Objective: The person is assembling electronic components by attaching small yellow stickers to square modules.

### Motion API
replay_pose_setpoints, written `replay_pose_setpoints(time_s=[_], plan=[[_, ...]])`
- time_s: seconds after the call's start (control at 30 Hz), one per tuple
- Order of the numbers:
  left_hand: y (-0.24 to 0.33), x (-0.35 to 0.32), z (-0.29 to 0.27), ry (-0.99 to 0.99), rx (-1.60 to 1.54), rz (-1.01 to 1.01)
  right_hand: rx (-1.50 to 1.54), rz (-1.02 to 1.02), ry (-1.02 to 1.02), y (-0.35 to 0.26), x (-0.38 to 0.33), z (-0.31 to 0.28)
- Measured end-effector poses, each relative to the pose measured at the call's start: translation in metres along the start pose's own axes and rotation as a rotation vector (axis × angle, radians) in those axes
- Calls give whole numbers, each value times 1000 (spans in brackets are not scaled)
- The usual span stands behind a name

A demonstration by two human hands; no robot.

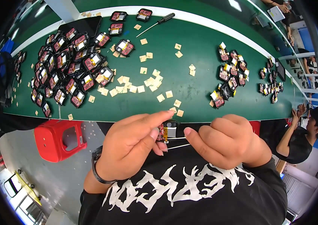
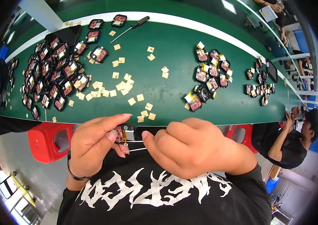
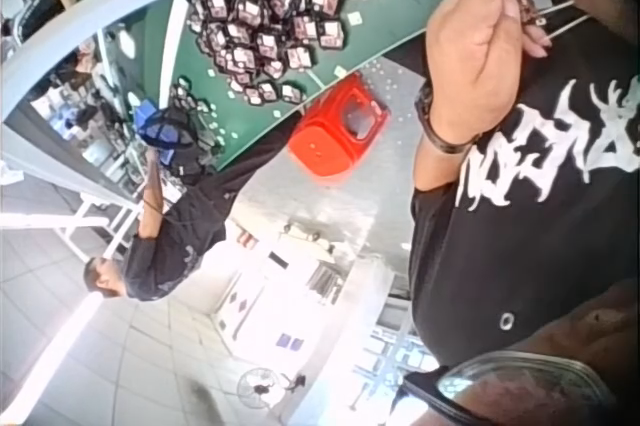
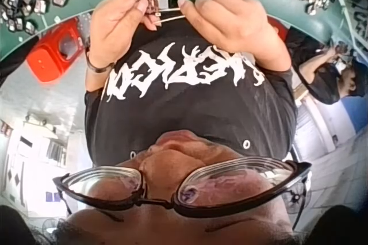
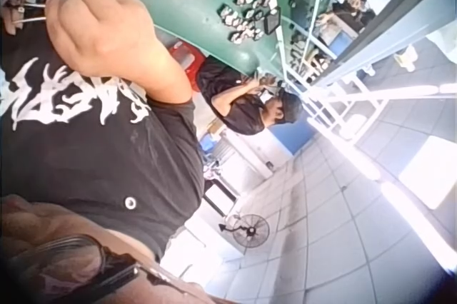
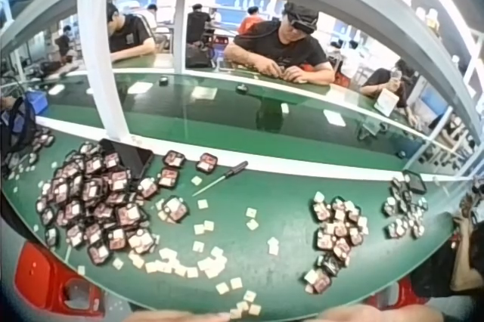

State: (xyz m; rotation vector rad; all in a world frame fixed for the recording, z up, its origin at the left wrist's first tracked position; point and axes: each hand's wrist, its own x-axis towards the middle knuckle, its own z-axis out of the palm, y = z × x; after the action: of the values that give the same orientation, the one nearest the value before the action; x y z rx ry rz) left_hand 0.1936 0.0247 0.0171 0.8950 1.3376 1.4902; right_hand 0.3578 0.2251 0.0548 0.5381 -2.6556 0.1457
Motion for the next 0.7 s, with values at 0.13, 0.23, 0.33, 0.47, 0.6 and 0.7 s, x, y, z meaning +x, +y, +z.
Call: replay_pose_setpoints(time_s=[0.13, 0.23, 0.33, 0.47, 0.6, 0.7], plan=[[-1, 1, 0, -17, 7, -5, -16, -49, 13, 1, -3, 2], [-1, 3, -1, -31, 57, 10, -39, -82, 10, 1, -3, 0], [-4, 4, -2, -46, 54, 27, -113, -111, 33, 1, -5, 1], [-5, 2, -3, 25, 34, -7, -147, -110, -23, 5, -1, -1], [-8, -1, -4, 94, 40, -19, -32, 147, 23, 8, -11, -2], [-11, -3, -7, 73, 74, 7, 231, 396, 198, -4, -12, 10]])
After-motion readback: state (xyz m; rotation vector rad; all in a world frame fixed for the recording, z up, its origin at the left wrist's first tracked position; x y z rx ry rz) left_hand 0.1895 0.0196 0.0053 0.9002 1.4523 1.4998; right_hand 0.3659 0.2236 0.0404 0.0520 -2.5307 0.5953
